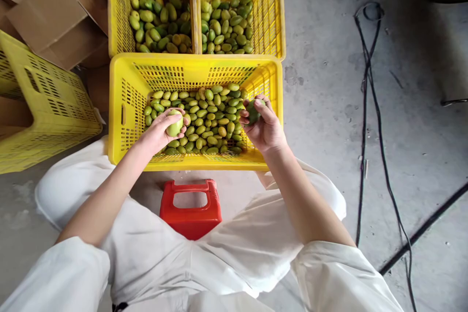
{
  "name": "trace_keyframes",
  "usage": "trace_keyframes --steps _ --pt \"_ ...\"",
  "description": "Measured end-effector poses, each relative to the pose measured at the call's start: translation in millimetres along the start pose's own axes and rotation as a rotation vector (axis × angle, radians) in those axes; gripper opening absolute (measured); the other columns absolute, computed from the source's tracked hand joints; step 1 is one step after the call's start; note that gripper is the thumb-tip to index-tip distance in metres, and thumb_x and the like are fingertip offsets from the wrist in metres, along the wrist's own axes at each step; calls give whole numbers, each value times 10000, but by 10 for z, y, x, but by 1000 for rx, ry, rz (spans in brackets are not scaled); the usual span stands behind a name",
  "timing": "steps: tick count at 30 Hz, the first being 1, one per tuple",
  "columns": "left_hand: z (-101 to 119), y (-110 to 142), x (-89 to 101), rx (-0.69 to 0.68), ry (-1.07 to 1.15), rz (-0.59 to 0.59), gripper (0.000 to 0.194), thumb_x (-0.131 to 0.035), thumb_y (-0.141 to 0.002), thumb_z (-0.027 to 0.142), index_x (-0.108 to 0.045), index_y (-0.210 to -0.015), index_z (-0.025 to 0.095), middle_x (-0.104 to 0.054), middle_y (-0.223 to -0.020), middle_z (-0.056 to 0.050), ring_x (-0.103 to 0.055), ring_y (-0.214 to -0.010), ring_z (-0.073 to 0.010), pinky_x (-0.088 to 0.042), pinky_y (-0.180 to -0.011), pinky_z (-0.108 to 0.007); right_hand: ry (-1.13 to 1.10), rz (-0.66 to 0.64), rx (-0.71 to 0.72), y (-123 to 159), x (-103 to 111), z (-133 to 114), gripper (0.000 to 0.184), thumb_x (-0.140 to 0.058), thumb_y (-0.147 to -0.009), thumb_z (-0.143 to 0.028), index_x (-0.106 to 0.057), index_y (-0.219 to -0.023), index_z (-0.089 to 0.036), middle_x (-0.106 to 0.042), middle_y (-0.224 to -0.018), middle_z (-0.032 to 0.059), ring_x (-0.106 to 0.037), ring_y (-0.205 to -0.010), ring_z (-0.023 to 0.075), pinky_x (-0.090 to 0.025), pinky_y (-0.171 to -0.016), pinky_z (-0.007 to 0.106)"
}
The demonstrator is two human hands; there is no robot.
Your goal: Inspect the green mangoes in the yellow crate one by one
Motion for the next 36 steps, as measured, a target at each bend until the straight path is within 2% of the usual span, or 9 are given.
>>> trace_keyframes --steps 4,7,11,14,18,24,30,33,36 --pt "4 -11 7 34 22 -21 258 -798 -959 394 -781 -1112 188 -787 -963 -76 -775 -834 -211 -652 -743 -314 4 -7 7 -8 -4 -33 373 -1007 -885 -494 -767 -1141 -369 -830 -1115 -22 -828 -994 217 -744 -825 378" --pt "-6 -28 12 31 66 -8 248 -669 -1003 326 -775 -1179 187 -809 -997 -95 -847 -997 -288 -705 -875 -390 28 -61 -14 -12 -33 -31 383 -935 -907 -516 -804 -1235 -367 -864 -1146 2 -856 -1191 286 -761 -969 474" --pt "-32 -47 21 -14 50 -26 238 -840 -932 289 -740 -1135 217 -827 -993 -68 -866 -987 -272 -716 -863 -365 74 -64 -19 7 -65 11 451 -991 -867 -521 -795 -1243 -368 -876 -1193 15 -835 -1318 324 -765 -1041 528" --pt "-34 -39 40 -17 14 -26 376 -989 -793 225 -698 -1031 229 -790 -913 -13 -809 -789 -190 -676 -738 -292 117 -12 -45 30 -68 31 426 -1031 -861 -521 -791 -1168 -349 -843 -1116 7 -846 -1198 282 -773 -941 431" --pt "4 0 36 -6 -2 2 457 -941 -689 99 -734 -1078 223 -770 -891 30 -784 -778 -136 -653 -722 -228 68 20 -95 53 -89 19 426 -1075 -801 -445 -765 -1067 -324 -761 -983 -22 -776 -932 188 -705 -725 282" --pt "31 -11 27 -17 -10 45 362 -878 -785 140 -764 -1118 225 -850 -1042 -27 -829 -892 -171 -674 -763 -245 64 -21 -113 60 -122 -11 505 -1131 -736 -404 -709 -997 -307 -748 -1012 -17 -644 -750 125 -527 -507 198" --pt "42 -48 84 -32 59 67 258 -717 -972 263 -830 -1192 189 -890 -1203 -110 -864 -1083 -265 -719 -811 -314 38 -96 -97 35 -141 -18 372 -903 -898 -481 -769 -1214 -337 -842 -1126 3 -836 -1024 228 -757 -798 359" --pt "33 -27 55 -37 55 53 228 -756 -994 223 -828 -1207 184 -900 -1312 -126 -867 -1282 -293 -744 -1003 -349 51 -117 -110 56 -185 2 444 -900 -862 -424 -759 -1276 -350 -885 -1230 9 -866 -1203 281 -783 -919 433" --pt "16 -2 16 -46 30 7 191 -882 -965 198 -819 -1143 168 -904 -1330 -142 -830 -1440 -317 -692 -1205 -373 70 -70 -112 100 -214 16 469 -996 -839 -459 -711 -1196 -355 -895 -1311 2 -856 -1278 277 -770 -923 396"
Point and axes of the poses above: each hand's wrist, its own y-axis away from the middle knuckle, its own x-axis out of the back of the hand, z = x × y, the point moved 3 cm from there along -y, towards the middle knuckle
